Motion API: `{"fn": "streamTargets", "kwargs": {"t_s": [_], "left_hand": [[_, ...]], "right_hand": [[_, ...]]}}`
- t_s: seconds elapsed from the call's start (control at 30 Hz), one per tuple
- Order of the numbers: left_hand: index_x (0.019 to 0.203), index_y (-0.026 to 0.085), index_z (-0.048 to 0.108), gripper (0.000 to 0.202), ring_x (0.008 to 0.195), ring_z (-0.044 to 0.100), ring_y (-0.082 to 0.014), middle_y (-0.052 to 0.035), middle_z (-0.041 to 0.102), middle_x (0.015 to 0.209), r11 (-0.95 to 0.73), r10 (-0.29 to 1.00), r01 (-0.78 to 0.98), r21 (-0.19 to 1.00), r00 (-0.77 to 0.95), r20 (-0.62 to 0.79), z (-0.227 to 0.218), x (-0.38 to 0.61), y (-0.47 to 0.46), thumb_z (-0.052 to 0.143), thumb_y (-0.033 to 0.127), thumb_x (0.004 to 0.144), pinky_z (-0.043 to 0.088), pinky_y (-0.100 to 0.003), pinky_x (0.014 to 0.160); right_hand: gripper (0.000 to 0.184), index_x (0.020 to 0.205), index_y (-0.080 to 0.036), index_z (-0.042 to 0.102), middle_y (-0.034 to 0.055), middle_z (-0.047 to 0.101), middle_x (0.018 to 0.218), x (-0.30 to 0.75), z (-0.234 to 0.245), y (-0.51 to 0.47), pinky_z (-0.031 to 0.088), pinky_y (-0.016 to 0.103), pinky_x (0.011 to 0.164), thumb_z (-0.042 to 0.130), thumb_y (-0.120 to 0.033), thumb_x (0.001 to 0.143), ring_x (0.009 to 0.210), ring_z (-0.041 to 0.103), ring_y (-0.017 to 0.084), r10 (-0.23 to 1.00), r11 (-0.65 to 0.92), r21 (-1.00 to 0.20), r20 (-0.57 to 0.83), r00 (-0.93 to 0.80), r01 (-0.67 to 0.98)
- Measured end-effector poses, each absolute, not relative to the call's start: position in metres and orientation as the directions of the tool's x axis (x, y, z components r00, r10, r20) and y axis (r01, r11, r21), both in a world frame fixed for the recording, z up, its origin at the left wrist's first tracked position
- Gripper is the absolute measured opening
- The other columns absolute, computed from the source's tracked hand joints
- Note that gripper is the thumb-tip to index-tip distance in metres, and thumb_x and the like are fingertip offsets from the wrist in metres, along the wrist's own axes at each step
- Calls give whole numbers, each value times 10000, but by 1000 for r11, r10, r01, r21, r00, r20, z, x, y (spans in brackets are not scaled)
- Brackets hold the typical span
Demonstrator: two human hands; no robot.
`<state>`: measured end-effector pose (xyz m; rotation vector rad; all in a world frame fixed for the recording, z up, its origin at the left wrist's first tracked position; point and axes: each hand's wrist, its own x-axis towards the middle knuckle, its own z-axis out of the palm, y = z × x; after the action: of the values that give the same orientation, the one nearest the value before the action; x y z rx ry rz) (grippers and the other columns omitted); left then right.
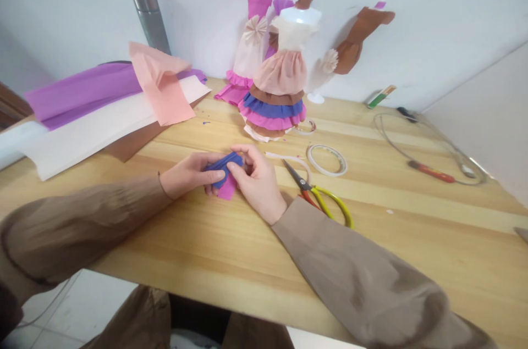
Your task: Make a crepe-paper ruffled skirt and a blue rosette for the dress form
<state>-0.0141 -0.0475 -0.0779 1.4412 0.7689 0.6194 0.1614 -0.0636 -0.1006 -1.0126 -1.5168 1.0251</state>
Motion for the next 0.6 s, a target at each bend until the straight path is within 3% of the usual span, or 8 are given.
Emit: {"fn": "streamTargets", "kwargs": {"t_s": [0.33,0.43,0.6], "left_hand": [[927,102,637,257,497,604,-110,-5,625,595,93,798,68,993,591,-115,-78,-12,-48,637,320,790,490,-184,454],[1018,89,646,311,495,609,-115,-8,634,598,106,805,64,992,581,-124,-78,-13,-48,626,309,799,490,-187,452],[1181,70,622,409,465,591,-105,2,636,577,117,807,57,991,577,-128,-78,-12,-48,611,259,818,485,-184,456]], "right_hand": [[296,1098,-200,549,-60,521,602,167,-93,-69,368,258,460,520,-433,917,464,491,111,960,257,-961,242,-139,100],[249,1107,-210,540,-68,517,609,166,-94,-68,379,258,464,518,-323,886,465,506,113,961,254,-963,241,-132,95],[411,1091,-231,521,-39,556,791,163,-98,-66,385,242,468,555,-132,694,506,484,87,961,258,-955,238,-138,149]]}}
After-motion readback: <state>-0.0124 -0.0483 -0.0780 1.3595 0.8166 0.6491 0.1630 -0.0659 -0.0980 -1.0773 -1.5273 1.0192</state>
